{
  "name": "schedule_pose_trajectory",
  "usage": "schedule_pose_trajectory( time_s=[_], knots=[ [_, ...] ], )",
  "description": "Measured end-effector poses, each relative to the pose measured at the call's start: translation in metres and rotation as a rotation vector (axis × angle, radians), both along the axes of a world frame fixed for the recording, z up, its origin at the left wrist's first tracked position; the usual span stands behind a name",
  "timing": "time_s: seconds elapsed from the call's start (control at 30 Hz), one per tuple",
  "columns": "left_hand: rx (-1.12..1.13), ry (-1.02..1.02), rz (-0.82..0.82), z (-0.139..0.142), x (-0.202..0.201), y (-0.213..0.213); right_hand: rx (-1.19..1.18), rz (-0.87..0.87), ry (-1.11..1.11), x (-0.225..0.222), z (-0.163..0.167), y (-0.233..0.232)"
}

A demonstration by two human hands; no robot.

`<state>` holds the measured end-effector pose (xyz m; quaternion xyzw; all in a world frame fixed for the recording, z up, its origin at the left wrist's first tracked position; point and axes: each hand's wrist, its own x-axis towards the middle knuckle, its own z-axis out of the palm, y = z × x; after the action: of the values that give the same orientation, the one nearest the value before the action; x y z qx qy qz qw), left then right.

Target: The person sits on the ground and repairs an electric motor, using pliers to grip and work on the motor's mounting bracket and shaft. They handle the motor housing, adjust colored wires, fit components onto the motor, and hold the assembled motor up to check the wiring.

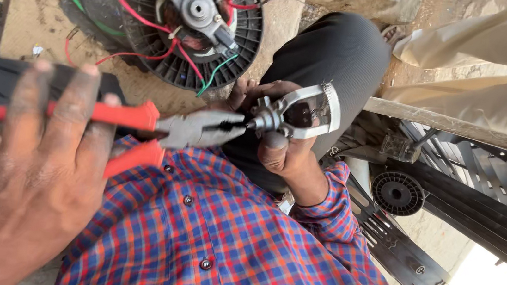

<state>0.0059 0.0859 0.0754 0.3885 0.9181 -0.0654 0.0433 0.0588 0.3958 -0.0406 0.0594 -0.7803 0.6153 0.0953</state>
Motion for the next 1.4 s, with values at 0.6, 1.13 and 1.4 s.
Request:
schedule_pose_trajectory(
  time_s=[0.6, 1.13, 1.4],
  knots=[
    [0.071, -1.046, 0.146, -0.013, -0.027, -0.005, 0.438, 0.164, 0.056, -0.001, -0.001, 0.018],
    [0.098, -0.122, 0.007, 0.003, -0.004, 0.005, -0.184, -0.004, -0.053, -0.003, 0.003, -0.003],
    [-0.071, 0.041, -0.091, 0.006, -0.005, 0.011, -0.120, -0.040, -0.008, -0.004, 0.003, -0.001]
  ],
)
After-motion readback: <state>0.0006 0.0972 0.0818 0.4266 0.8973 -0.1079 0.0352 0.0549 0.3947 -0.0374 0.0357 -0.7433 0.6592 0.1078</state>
